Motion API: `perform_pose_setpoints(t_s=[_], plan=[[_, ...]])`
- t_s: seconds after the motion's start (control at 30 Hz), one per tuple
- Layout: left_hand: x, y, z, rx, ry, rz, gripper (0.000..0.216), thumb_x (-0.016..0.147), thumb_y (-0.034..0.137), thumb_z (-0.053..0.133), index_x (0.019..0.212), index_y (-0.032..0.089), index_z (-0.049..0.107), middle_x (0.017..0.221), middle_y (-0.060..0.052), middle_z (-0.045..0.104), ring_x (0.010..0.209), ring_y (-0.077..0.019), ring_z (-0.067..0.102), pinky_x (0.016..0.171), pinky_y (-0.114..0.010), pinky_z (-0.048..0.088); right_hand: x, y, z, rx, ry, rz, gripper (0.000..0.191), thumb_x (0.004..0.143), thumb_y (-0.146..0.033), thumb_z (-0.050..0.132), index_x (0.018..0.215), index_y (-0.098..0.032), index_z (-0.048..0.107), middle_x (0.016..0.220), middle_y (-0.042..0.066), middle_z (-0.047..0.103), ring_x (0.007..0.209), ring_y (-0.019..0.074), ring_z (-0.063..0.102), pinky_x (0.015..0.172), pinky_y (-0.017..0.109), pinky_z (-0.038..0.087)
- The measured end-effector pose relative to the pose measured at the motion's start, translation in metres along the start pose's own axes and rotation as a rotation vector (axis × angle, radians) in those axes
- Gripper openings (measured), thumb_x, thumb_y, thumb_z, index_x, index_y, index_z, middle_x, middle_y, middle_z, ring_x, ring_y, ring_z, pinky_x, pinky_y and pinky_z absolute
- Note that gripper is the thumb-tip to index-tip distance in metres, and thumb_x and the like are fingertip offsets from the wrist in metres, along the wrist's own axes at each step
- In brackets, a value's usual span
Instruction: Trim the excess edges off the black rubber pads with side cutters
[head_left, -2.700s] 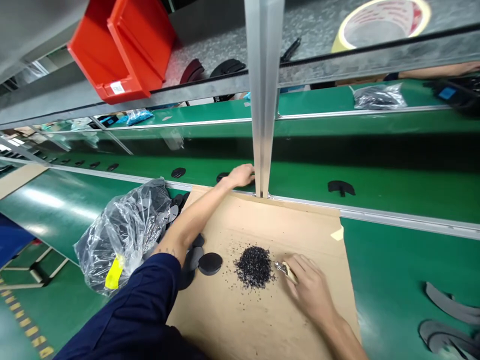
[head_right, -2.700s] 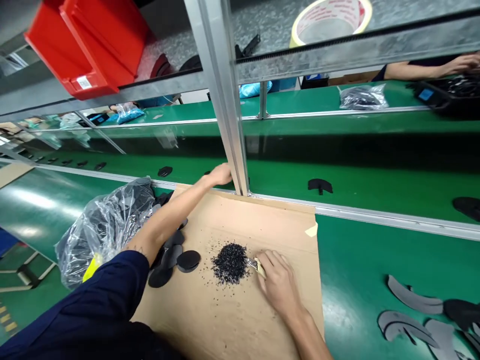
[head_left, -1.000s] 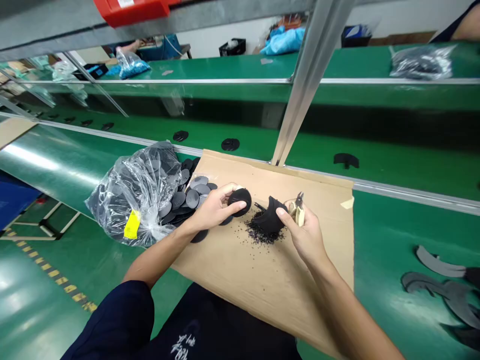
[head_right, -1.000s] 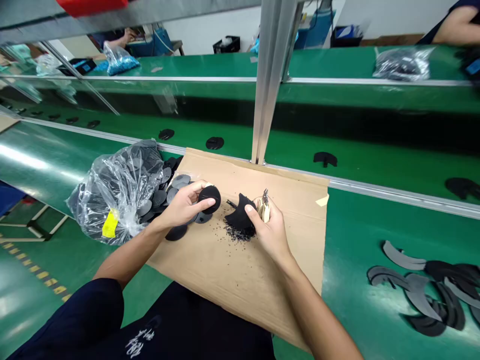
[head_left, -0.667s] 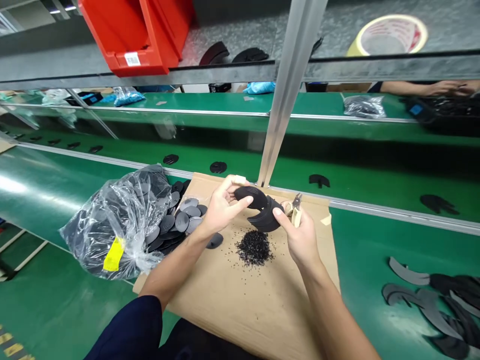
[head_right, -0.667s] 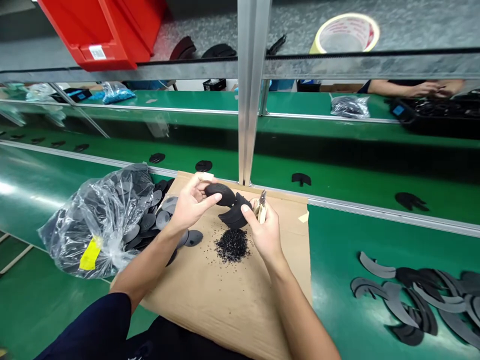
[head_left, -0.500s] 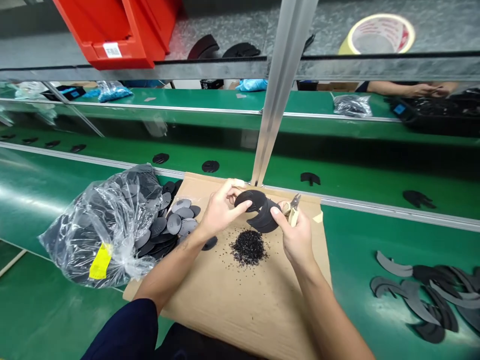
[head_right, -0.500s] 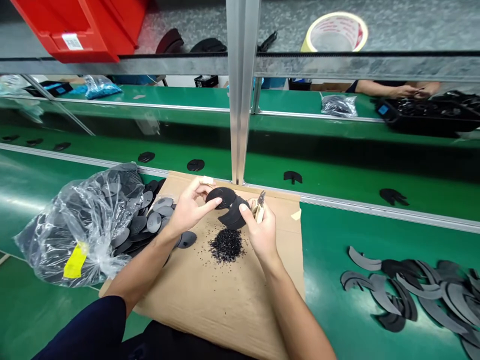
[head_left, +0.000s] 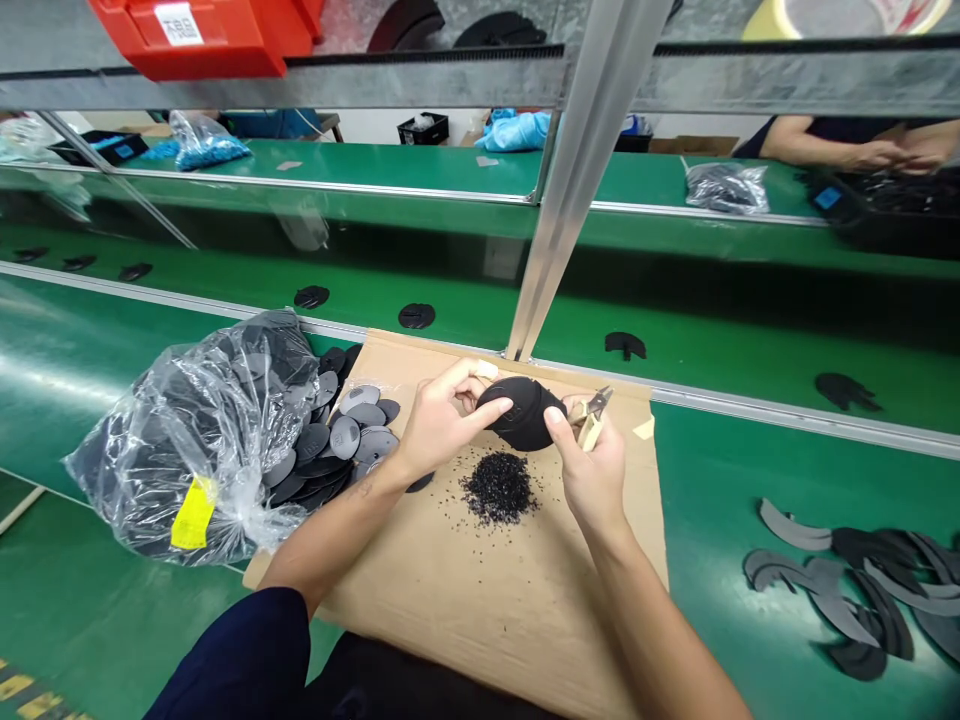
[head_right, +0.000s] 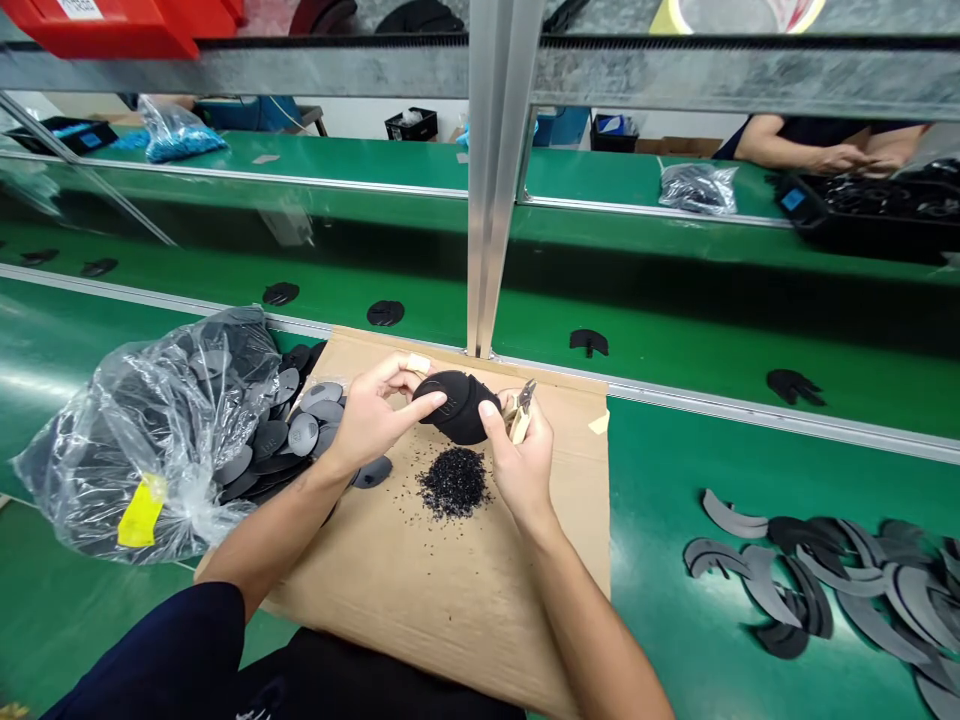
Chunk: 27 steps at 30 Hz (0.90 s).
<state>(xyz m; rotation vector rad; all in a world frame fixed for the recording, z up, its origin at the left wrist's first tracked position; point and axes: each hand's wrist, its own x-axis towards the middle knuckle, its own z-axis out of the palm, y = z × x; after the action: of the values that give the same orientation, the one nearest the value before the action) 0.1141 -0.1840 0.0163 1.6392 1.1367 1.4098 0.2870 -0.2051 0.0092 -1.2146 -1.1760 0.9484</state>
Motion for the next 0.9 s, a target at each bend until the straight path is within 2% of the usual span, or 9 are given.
perform_pose_setpoints(t_s=[0.13, 0.27, 0.5, 0.7, 0.77, 0.87, 0.9], plan=[[-0.002, -0.001, 0.002, 0.06, -0.03, -0.001, 0.021, 0.085, 0.033, 0.075, 0.095, 0.019, 0.064, 0.063, 0.007, 0.054, 0.056, -0.0066, 0.046, 0.055, -0.018, 0.041, -0.004, -0.002, 0.001, -0.028, 0.002, -0.024, 0.035, 0.085, -0.05, 0.071, 0.081, -0.022, 0.051, 0.071, -0.003, 0.045, 0.065, 0.0125, 0.041, 0.059, 0.026, 0.04], [-0.004, -0.002, 0.003, 0.135, -0.033, 0.067, 0.019, 0.087, 0.032, 0.074, 0.095, 0.019, 0.064, 0.062, 0.007, 0.052, 0.055, -0.0064, 0.045, 0.054, -0.018, 0.039, -0.005, -0.003, 0.001, -0.036, 0.004, -0.026, 0.035, 0.086, -0.051, 0.07, 0.081, -0.022, 0.051, 0.072, -0.003, 0.046, 0.065, 0.0127, 0.043, 0.06, 0.026, 0.041], [-0.007, -0.001, 0.007, 0.111, -0.013, 0.105, 0.019, 0.09, 0.032, 0.07, 0.102, 0.018, 0.065, 0.066, 0.006, 0.058, 0.059, -0.0075, 0.052, 0.06, -0.019, 0.045, -0.005, -0.004, 0.001, -0.047, 0.017, -0.044, 0.033, 0.085, -0.048, 0.07, 0.081, -0.022, 0.051, 0.071, -0.003, 0.049, 0.064, 0.0127, 0.045, 0.059, 0.026, 0.042], [-0.006, -0.003, 0.008, 0.067, -0.02, 0.039, 0.021, 0.089, 0.036, 0.072, 0.096, 0.018, 0.065, 0.065, 0.005, 0.057, 0.06, -0.0087, 0.052, 0.06, -0.021, 0.047, -0.004, -0.005, 0.0, -0.065, 0.036, -0.055, 0.034, 0.085, -0.048, 0.073, 0.081, -0.021, 0.053, 0.072, -0.003, 0.049, 0.064, 0.013, 0.046, 0.06, 0.027, 0.043], [-0.004, -0.004, 0.009, 0.063, -0.018, 0.028, 0.023, 0.089, 0.037, 0.072, 0.102, 0.018, 0.065, 0.074, 0.002, 0.064, 0.067, -0.0111, 0.059, 0.065, -0.023, 0.052, -0.004, -0.004, -0.002, -0.079, 0.046, -0.076, 0.035, 0.085, -0.05, 0.074, 0.082, -0.021, 0.055, 0.074, -0.001, 0.053, 0.065, 0.0143, 0.049, 0.061, 0.028, 0.044], [0.0, -0.005, 0.013, 0.085, -0.039, 0.049, 0.031, 0.09, 0.035, 0.073, 0.113, 0.018, 0.062, 0.103, -0.007, 0.073, 0.092, -0.0187, 0.07, 0.084, -0.031, 0.06, 0.001, 0.002, -0.007, -0.108, 0.087, -0.159, 0.033, 0.084, -0.049, 0.077, 0.083, -0.022, 0.059, 0.078, 0.003, 0.059, 0.07, 0.0177, 0.055, 0.063, 0.031, 0.045], [0.003, -0.007, 0.014, 0.118, -0.087, 0.049, 0.033, 0.09, 0.034, 0.073, 0.118, 0.019, 0.062, 0.11, -0.009, 0.073, 0.096, -0.0194, 0.071, 0.086, -0.031, 0.062, 0.005, 0.005, -0.008, -0.118, 0.067, -0.185, 0.028, 0.087, -0.045, 0.077, 0.085, -0.022, 0.06, 0.08, 0.004, 0.06, 0.071, 0.0182, 0.056, 0.063, 0.031, 0.044]])
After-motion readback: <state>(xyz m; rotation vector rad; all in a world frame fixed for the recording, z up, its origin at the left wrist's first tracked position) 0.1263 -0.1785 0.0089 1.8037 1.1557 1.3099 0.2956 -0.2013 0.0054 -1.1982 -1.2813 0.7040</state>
